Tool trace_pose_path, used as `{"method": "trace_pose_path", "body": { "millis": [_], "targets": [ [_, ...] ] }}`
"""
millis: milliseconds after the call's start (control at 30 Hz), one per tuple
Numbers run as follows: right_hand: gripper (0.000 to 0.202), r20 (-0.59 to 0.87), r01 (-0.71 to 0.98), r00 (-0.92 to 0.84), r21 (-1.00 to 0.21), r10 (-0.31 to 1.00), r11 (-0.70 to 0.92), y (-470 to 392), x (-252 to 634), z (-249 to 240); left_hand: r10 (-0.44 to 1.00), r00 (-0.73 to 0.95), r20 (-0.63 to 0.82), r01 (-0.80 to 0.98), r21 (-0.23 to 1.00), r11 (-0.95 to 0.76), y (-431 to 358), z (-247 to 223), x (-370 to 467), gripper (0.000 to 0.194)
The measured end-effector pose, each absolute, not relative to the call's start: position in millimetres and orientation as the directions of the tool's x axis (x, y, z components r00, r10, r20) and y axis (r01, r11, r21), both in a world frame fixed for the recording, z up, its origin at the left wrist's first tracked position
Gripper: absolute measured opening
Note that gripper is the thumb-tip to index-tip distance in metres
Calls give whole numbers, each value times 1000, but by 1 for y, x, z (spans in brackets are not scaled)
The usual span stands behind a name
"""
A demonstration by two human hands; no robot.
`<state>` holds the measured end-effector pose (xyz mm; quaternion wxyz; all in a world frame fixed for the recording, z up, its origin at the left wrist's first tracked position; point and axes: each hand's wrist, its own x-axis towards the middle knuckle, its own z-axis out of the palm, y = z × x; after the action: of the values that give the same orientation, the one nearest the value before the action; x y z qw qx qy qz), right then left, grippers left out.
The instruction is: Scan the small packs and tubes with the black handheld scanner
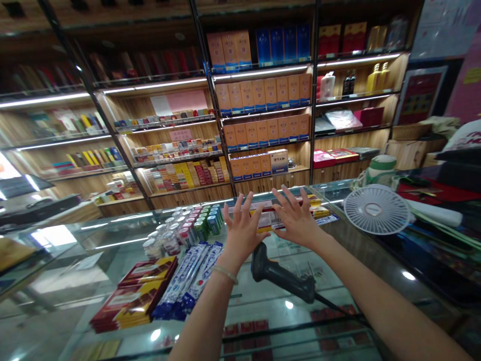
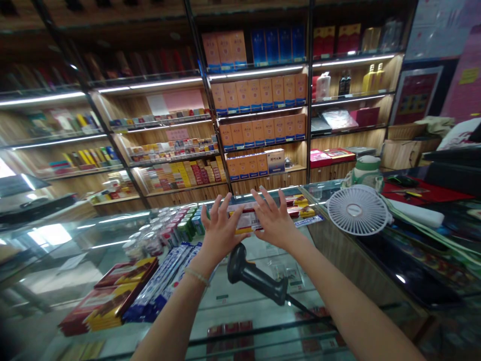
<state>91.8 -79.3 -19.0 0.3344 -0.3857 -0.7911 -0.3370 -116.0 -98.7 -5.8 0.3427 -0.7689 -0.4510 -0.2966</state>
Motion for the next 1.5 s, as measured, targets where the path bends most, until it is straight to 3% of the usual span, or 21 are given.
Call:
{"method": "trace_pose_path", "body": {
  "millis": [233,667,1067,1267,1500],
  "targets": [
    [63,812,845,-436,220,389,488,-77,99,-21,458,409,789,894,-246,-374,-96,-4,-126,76],
    [66,785,845,-422,159,454,511,-77,110,-23,536,371,758,909,-180,-375,-94,-4,-138,80],
    [77,703,856,-475,227,530,465,-80,90,-2,541,293,788,918,-74,-390,-89,-8,-151,73],
    [74,697,910,-367,131,616,393,-118,79,-3,543,283,790,913,-47,-406,-85,-13,-152,72],
    [75,585,911,-364,63,725,407,-170,63,-34,558,273,783,911,-24,-412,-86,-12,-150,72]
  ]
}}
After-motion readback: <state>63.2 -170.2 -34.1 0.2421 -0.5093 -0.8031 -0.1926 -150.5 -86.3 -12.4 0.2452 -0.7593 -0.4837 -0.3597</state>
